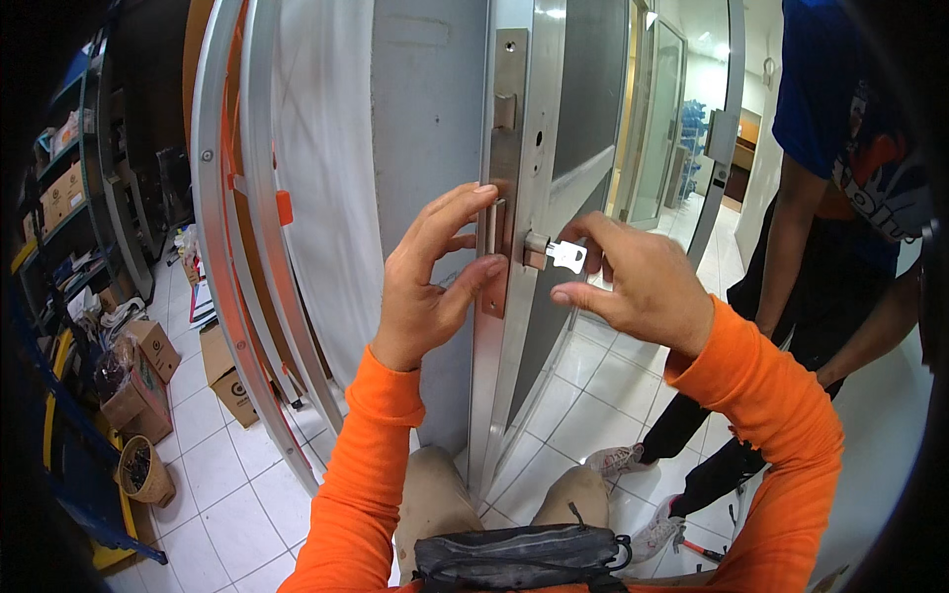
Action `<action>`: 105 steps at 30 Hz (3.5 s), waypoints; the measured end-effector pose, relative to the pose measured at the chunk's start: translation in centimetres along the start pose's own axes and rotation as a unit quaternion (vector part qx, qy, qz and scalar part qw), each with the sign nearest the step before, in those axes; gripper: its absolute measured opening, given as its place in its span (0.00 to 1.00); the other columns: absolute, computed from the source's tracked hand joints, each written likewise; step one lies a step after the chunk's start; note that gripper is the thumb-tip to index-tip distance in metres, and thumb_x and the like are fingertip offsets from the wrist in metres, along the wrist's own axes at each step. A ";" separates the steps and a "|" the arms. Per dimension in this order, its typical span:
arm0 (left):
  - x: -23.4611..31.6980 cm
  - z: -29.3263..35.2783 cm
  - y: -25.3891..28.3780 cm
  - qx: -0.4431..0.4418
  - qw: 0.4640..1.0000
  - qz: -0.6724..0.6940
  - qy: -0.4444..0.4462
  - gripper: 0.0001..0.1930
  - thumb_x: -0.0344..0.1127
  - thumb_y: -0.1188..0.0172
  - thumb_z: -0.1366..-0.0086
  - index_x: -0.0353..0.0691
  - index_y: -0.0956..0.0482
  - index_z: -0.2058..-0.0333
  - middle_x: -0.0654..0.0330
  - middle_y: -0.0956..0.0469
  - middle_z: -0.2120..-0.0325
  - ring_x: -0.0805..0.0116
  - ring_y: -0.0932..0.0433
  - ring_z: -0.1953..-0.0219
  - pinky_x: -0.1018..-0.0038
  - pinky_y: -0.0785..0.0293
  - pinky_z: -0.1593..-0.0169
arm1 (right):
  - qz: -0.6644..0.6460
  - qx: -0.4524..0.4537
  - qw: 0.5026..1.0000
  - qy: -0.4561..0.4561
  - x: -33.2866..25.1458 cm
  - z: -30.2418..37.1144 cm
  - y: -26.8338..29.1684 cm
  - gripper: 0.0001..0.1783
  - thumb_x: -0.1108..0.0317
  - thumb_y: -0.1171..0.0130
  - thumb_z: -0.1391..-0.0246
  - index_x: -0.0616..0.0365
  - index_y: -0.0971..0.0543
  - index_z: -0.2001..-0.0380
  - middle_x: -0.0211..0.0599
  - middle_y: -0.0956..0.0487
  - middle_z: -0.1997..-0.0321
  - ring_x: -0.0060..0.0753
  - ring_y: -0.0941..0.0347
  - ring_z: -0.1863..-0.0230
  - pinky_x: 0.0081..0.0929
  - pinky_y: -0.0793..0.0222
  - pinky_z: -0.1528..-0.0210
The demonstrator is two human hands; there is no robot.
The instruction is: The person uses pliers to pull a metal piece from a door lock and then inserts a lock cylinder into the opening by hand.
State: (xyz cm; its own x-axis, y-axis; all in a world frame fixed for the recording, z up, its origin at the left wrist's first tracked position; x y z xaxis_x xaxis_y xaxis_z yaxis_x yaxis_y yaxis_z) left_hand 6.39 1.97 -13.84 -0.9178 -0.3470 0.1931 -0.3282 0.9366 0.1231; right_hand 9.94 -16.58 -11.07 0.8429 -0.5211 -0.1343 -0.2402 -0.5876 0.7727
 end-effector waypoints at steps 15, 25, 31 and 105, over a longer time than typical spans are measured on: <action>0.0 -0.4 -0.2 -0.013 1.000 0.002 -0.012 0.32 0.17 0.32 0.38 0.42 0.23 0.34 0.52 0.27 0.35 0.61 0.22 0.37 0.67 0.17 0.40 | 0.376 0.142 0.841 0.361 -4.7 1.1 -0.1 0.13 0.58 0.30 0.42 0.53 0.21 0.72 0.29 0.28 0.80 0.28 0.26 0.78 0.28 0.34 0.77; -0.9 0.2 -0.3 0.012 0.999 0.031 0.004 0.31 0.20 0.34 0.33 0.39 0.27 0.32 0.51 0.25 0.35 0.59 0.21 0.37 0.65 0.19 0.39 | -0.489 -0.080 0.833 -0.247 3.0 0.4 -5.1 0.30 0.49 0.49 0.26 0.64 0.19 0.74 0.27 0.31 0.89 0.23 0.35 0.88 0.25 0.40 0.84; -2.7 1.3 -0.8 0.078 0.961 0.231 0.128 0.34 0.26 0.32 0.31 0.36 0.33 0.28 0.50 0.25 0.37 0.59 0.25 0.35 0.62 0.23 0.34 | -0.305 -0.082 0.929 -0.192 3.1 0.3 -2.3 0.26 0.46 0.41 0.30 0.62 0.18 0.65 0.34 0.21 0.77 0.27 0.27 0.81 0.25 0.32 0.77; -3.2 4.3 -2.3 0.177 0.969 -0.010 0.171 0.40 0.26 0.29 0.39 0.34 0.34 0.28 0.49 0.15 0.49 0.64 0.13 0.51 0.70 0.19 0.46 | 0.283 0.056 0.917 0.274 -4.2 -1.9 -0.9 0.15 0.58 0.35 0.35 0.54 0.22 0.72 0.34 0.22 0.77 0.39 0.20 0.77 0.33 0.27 0.76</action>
State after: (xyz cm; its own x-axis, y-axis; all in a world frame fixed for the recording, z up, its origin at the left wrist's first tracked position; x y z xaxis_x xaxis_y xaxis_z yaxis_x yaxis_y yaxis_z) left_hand 9.11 1.11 -18.88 -0.8021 -0.3046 0.5137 -0.4568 0.8670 -0.1991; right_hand 7.52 -12.69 -10.05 0.6758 -0.3908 0.6249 -0.7364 -0.3946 0.5496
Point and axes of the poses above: each hand's wrist, its own z-axis away from the middle knuckle, its own y-axis out of the back of the hand, x = y × z, the point moved 10 cm from there along -z, towards the middle knuckle
